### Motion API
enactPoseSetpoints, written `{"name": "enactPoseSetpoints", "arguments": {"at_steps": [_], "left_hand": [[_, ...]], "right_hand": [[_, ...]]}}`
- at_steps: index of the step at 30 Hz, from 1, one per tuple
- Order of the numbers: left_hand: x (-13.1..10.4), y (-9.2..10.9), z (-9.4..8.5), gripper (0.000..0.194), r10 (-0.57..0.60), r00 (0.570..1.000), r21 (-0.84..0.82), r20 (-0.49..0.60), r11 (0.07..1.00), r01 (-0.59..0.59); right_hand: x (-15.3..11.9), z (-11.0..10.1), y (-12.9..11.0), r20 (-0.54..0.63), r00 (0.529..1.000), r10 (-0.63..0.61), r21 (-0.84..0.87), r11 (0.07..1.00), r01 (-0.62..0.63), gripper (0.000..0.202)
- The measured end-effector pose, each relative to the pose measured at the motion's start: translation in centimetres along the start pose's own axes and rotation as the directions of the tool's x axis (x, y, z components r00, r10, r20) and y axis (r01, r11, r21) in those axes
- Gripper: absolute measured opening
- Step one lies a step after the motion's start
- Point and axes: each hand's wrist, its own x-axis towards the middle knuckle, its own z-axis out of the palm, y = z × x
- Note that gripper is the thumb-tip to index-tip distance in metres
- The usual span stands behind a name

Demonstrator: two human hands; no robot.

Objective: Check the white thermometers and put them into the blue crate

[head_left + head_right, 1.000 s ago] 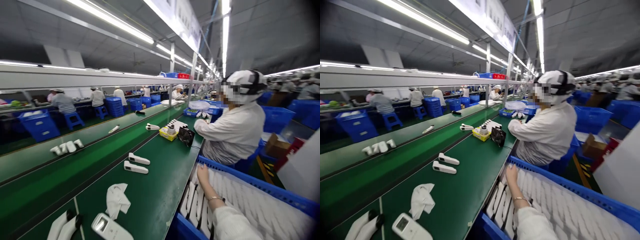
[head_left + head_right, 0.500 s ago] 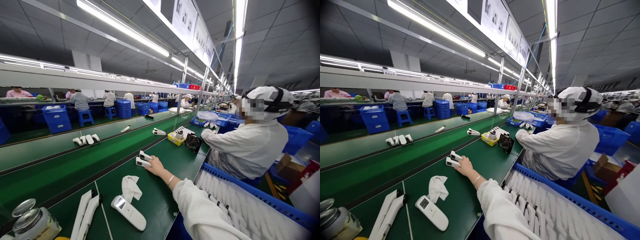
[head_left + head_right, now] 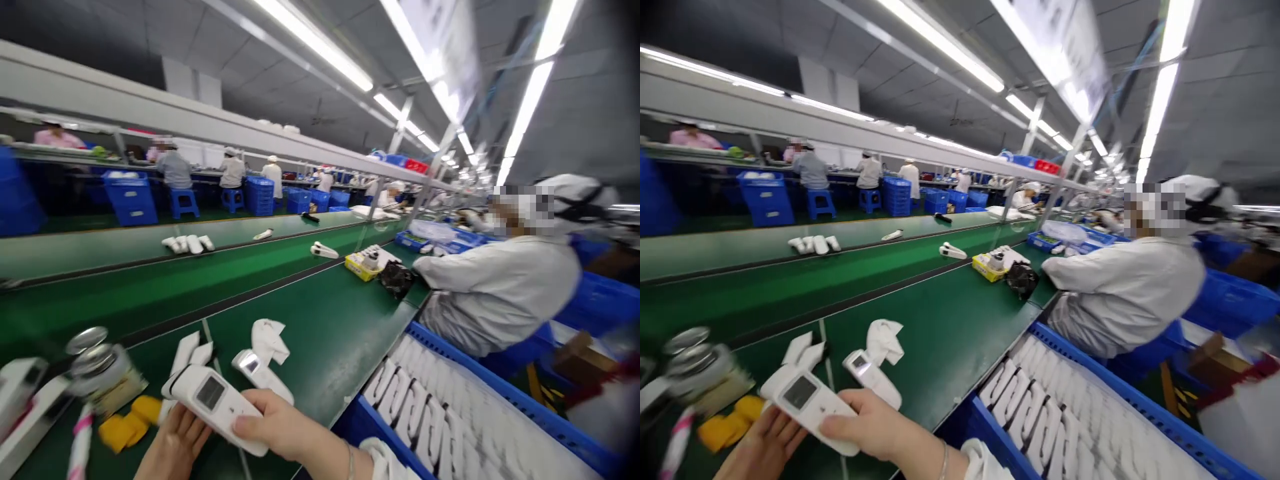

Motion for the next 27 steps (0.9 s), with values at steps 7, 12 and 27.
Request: {"name": "enactPoseSetpoints", "arguments": {"at_steps": [7, 12, 27], "left_hand": [[-2.4, 3.1, 1.3, 0.056, 0.005, 0.998, -0.283, 0.062, 0.959, 0.013], [-2.5, 3.2, 1.5, 0.053, -0.039, 0.986, -0.3, 0.164, 0.95, 0.088], [-2.1, 3.6, 1.6, 0.052, -0.164, 0.96, -0.365, 0.228, 0.899, 0.24]], "right_hand": [[-1.6, 4.6, 1.8, 0.0, 1.0, -0.019, 0.377, 0.926, 0.018, 0.036], [-1.7, 4.8, 1.2, -0.033, 0.999, 0.001, 0.322, 0.947, 0.01, 0.038], [-1.8, 4.3, 1.3, 0.054, 0.99, 0.131, 0.353, 0.925, -0.142, 0.035]]}}
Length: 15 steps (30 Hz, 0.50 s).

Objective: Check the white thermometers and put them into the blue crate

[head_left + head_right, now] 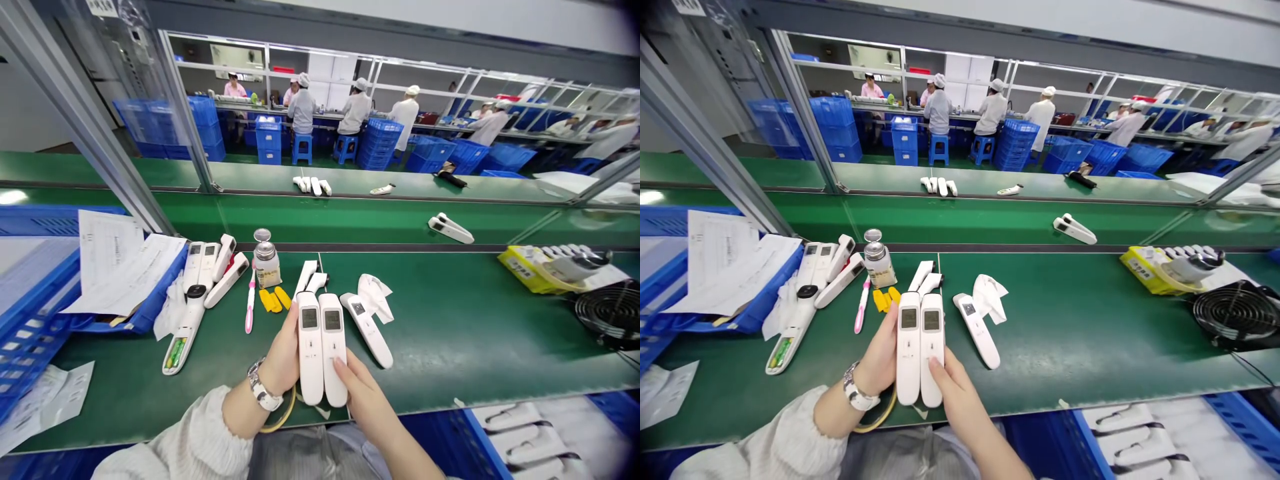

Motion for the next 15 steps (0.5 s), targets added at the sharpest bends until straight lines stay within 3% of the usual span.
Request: {"name": "enactPoseSetpoints", "arguments": {"at_steps": [7, 15], "left_hand": [[0.0, 0.4, 0.3, 0.06, -0.095, 0.993, -0.028, 0.07, 0.995, 0.097], [0.0, 0.5, 0.3, 0.057, -0.086, 0.991, -0.029, 0.106, 0.996, 0.089]], "right_hand": [[0.0, -0.9, 0.7, -0.067, 0.996, 0.055, 0.093, 0.994, -0.049, 0.036], [-0.3, -0.2, -0.6, 0.086, 0.996, 0.009, 0.025, 1.0, -0.011, 0.036]]}}
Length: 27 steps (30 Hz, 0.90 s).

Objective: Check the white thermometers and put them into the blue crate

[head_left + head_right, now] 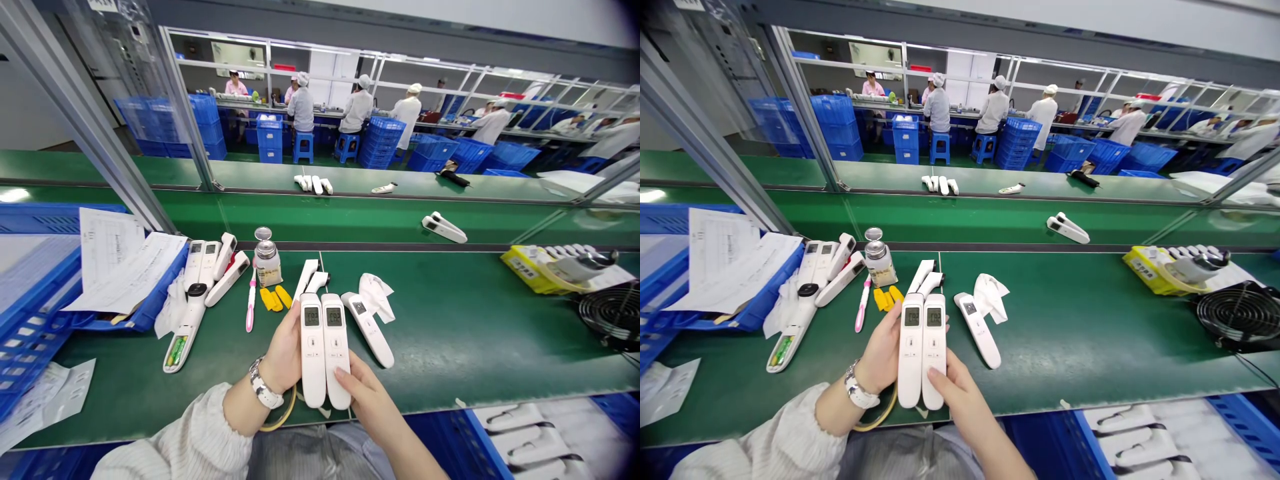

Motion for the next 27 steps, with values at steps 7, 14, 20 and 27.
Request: {"name": "enactPoseSetpoints", "arguments": {"at_steps": [7, 14, 20, 27], "left_hand": [[-0.1, 0.1, 0.1, 0.057, -0.006, 1.0, -0.008, 0.009, 1.0, 0.006], [-0.1, 0.2, 0.4, 0.053, 0.004, 1.0, 0.0, -0.019, 1.0, -0.004], [0.0, 0.0, 0.1, 0.049, 0.042, 0.998, -0.005, -0.046, 0.999, -0.042], [-0.1, -0.6, -0.1, 0.034, 0.198, 0.973, 0.105, -0.117, 0.977, -0.187]], "right_hand": [[-0.2, 0.0, -0.1, 0.033, 0.999, -0.021, -0.049, 0.999, 0.023, 0.042], [0.1, 0.2, 0.4, -0.032, 0.999, -0.032, -0.057, 0.998, 0.03, 0.041], [0.0, 0.3, 0.6, -0.062, 0.995, -0.076, -0.203, 0.977, 0.062, 0.04], [-1.0, 0.3, 2.4, -0.021, 0.951, -0.31, -0.68, 0.702, 0.213, 0.062]]}}
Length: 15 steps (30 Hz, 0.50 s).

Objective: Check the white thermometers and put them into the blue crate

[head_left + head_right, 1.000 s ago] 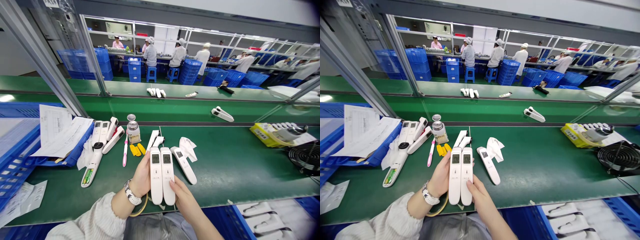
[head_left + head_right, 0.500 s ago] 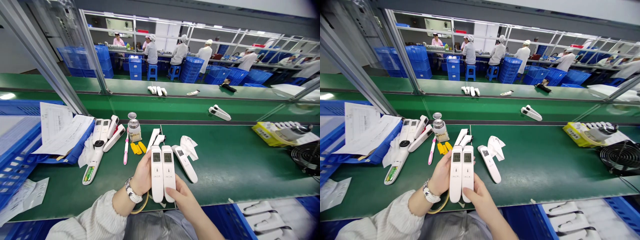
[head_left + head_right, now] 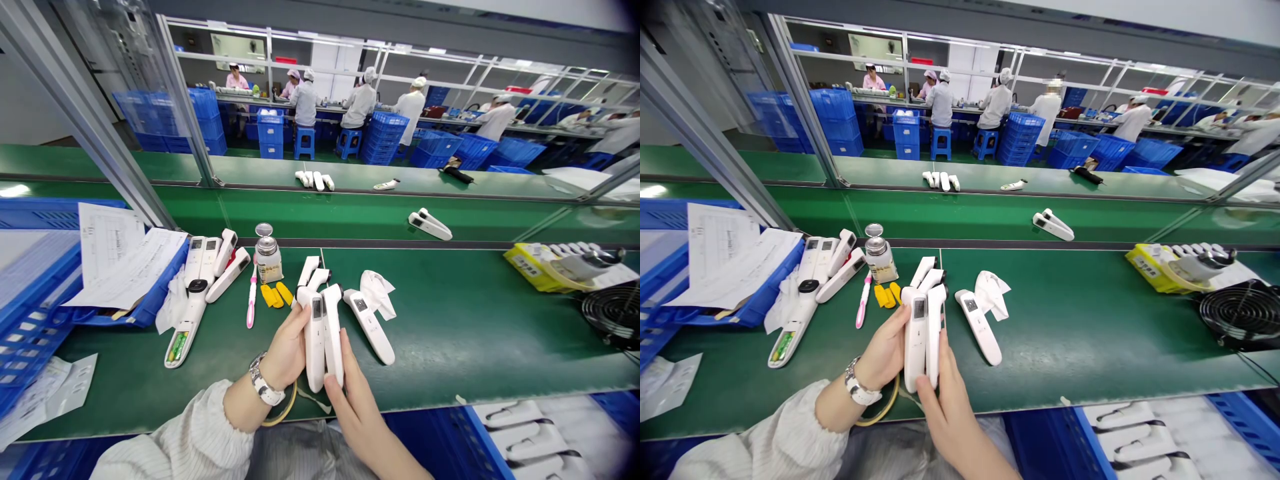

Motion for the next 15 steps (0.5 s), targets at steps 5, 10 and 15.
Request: {"name": "enactPoseSetpoints", "arguments": {"at_steps": [5, 10, 15], "left_hand": [[-0.1, 0.1, -0.1, 0.036, 0.045, 0.999, 0.056, -0.017, 0.997, -0.044], [0.1, 0.2, -0.4, 0.03, 0.029, 0.999, 0.071, -0.035, 0.997, -0.026], [0.3, -0.1, -0.8, 0.024, -0.023, 1.0, 0.093, -0.004, 0.995, 0.023]], "right_hand": [[-0.3, 0.4, 0.3, 0.025, 1.0, -0.006, 0.024, 1.0, 0.005, 0.058], [0.0, 0.4, -0.3, 0.051, 0.998, 0.042, 0.254, 0.966, -0.053, 0.054], [0.2, 0.4, -0.6, 0.022, 0.993, 0.118, 0.503, 0.857, -0.113, 0.052]]}}
